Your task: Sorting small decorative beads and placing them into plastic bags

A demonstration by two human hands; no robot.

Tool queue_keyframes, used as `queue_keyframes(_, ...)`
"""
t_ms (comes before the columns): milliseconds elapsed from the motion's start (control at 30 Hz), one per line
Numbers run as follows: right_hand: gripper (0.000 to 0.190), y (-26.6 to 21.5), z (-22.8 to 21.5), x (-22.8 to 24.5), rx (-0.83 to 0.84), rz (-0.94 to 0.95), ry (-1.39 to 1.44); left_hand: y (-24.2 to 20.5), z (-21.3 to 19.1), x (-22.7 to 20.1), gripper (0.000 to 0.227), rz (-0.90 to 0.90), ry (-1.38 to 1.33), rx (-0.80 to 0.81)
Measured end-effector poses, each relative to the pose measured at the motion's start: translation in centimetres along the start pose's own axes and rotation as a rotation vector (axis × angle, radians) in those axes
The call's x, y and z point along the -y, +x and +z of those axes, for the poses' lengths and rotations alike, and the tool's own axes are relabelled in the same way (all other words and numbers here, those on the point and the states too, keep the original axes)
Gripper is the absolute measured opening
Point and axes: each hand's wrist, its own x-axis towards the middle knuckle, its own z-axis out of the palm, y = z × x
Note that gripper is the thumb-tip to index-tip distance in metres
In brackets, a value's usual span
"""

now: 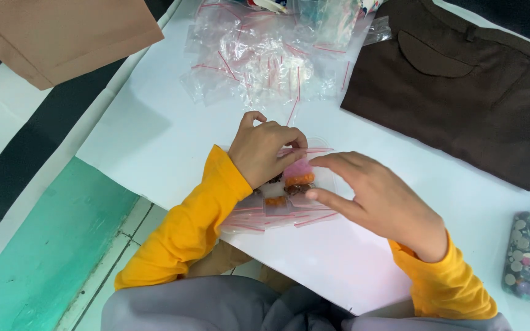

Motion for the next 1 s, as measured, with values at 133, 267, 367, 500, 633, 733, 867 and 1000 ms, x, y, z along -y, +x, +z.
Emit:
queue_keyframes(133, 0.058, -1.0, -1.0, -1.4, 0.013, 0.09, -0.099, 0.3, 0.2, 0.0, 0.009, -0.025, 0.015, 0.001)
queue_keyframes(267, 0.054, -1.4, -1.5, -2.2, -0.037, 0.081, -0.13, 0.1, -0.3, -0.3, 0.011, -0.063, 0.022, 0.001)
queue_keyframes(367, 0.051, -1.6, -1.5, -2.3, -0.083, 0.084, -0.118, -0.4, -1.4, -0.7, 0.029, -0.06, 0.034, 0.002)
queue_keyframes(500, 0.057, -1.4, -1.1, -1.6, -0.167, 0.156, 0.054, -2.5, -3.9, -0.8, 0.054, -0.045, -0.023, -0.083)
queue_keyframes(633, 0.069, -1.7, 3.3, -4.7, -0.238, 0.251, 0.329, -6.3, -7.1, -0.3, 0.051, 0.045, -0.108, -0.296)
queue_keyframes(733, 0.092, -2.4, 8.7, -8.1, -0.281, 0.254, 0.84, -10.4, -5.6, 1.1, 0.062, -0.154, -0.478, -0.342)
queue_keyframes(867, 0.08, -3.4, 13.7, -8.0, -0.438, 0.272, 1.145, -14.0, 0.9, 2.6, 0.103, -0.278, -0.973, -0.442)
queue_keyframes(1000, 0.074, -3.9, 16.2, -8.5, -0.517, 0.184, 1.137, -15.6, 10.4, 4.2, 0.107, -0.121, -1.102, -0.688)
